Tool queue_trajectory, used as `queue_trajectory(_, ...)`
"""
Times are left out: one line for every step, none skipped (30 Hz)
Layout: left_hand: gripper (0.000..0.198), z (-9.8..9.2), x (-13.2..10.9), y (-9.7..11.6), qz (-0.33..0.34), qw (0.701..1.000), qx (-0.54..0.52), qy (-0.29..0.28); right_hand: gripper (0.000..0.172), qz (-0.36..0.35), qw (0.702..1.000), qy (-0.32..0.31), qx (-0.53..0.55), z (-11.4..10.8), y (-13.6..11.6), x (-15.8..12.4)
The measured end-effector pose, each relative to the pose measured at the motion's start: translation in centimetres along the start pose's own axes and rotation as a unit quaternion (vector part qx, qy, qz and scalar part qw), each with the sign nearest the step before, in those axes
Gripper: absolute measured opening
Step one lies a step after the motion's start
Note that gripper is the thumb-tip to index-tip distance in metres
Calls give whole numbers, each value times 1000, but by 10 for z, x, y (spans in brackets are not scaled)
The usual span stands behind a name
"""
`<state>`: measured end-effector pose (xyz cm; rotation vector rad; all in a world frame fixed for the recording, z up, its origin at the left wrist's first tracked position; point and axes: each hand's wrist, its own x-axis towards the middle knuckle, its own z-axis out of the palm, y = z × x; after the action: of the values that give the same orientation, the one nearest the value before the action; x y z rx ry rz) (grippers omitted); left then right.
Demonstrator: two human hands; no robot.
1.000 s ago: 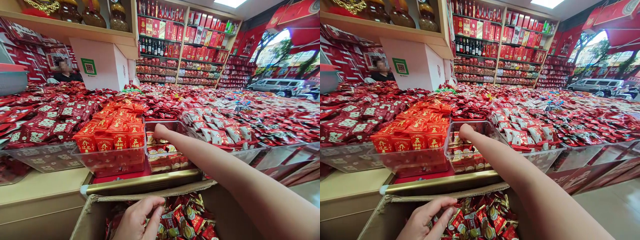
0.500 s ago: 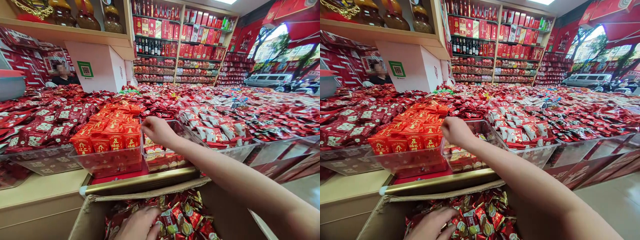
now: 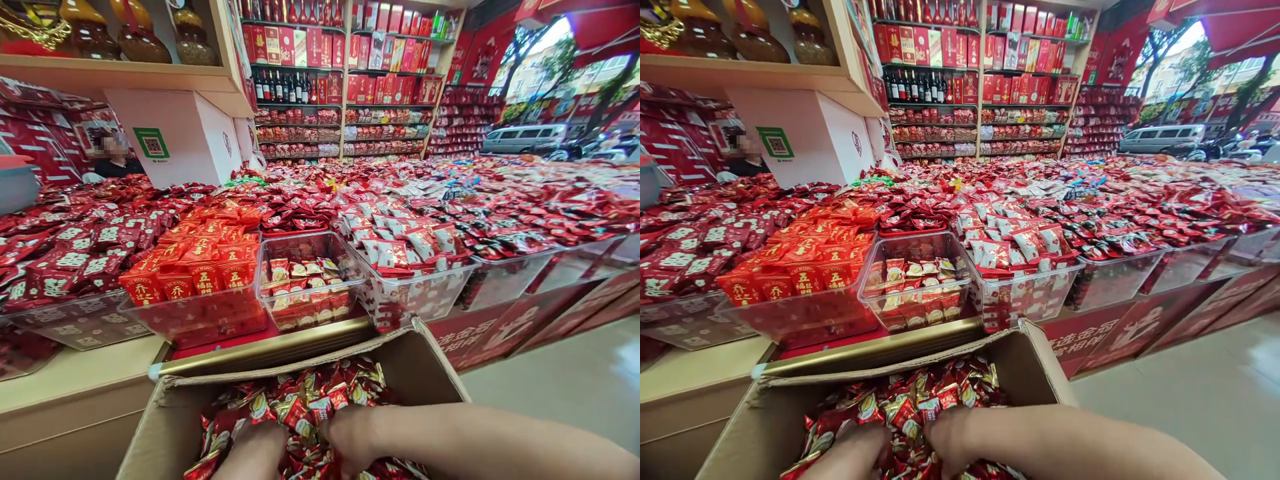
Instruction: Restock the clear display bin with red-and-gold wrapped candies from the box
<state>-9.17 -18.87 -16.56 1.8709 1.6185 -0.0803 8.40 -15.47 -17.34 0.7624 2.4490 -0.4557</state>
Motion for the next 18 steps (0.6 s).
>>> queue_trajectory(19, -2, -1, 2, -6, 1000, 10, 1, 51, -8, 1000, -7, -2, 3, -2, 2)
queue_trajectory(17, -5, -2, 2, -10, 1000, 16, 5, 49, -17, 1000, -14, -8, 5, -3, 4)
queue_trajectory(17, -9, -2, 2, -12, 1000, 19, 13, 45, -24, 999, -21, -14, 7, -4, 6)
queue_trajectory(17, -13, -2, 2, -11, 1000, 18, 21, 40, -29, 999, -29, -18, 8, -5, 7)
queue_trajectory(17, -17, -1, 1, -8, 999, 13, 30, 35, -30, 999, -28, -11, 8, -4, 8)
queue_trajectory(15, -21, 0, 0, -4, 999, 1, 39, 31, -28, 999, -17, 3, 6, -2, 7)
queue_trajectory(14, -25, 1, -1, 4, 999, -18, 46, 29, -22, 1000, 2, 19, 2, 0, 5)
queue_trajectory(14, -29, 2, 0, 15, 998, -46, 49, 27, -13, 998, 36, 42, -3, 4, 2)
queue_trajectory(16, -32, 3, 1, 31, 995, -81, 47, 27, -3, 993, 89, 75, -9, 7, -2)
queue_trajectory(20, -34, 4, 3, 51, 990, -124, 40, 25, 2, 981, 152, 121, -16, 10, -6)
queue_trajectory(26, -35, 4, 7, 74, 982, -172, 27, 22, 0, 961, 210, 179, -23, 12, -11)
queue_trajectory(35, -35, 3, 11, 96, 970, -222, 10, 19, -5, 934, 258, 248, -29, 13, -16)
queue_trajectory(43, -35, 2, 16, 114, 956, -269, -10, 17, -10, 899, 299, 321, -34, 12, -21)
queue_trajectory(49, -33, 1, 21, 126, 942, -310, -28, 15, -15, 862, 325, 389, -38, 10, -25)
queue_trajectory(51, -32, -2, 26, 134, 929, -344, -42, 13, -19, 830, 335, 446, -40, 6, -29)
queue_trajectory(49, -30, -4, 31, 138, 916, -372, -52, 12, -20, 799, 343, 493, -41, 2, -32)
queue_trajectory(46, -29, -7, 36, 141, 906, -395, -57, 11, -21, 768, 354, 533, -42, -2, -35)
queue_trajectory(43, -29, -10, 40, 143, 897, -413, -58, 11, -23, 736, 367, 568, -41, -7, -37)
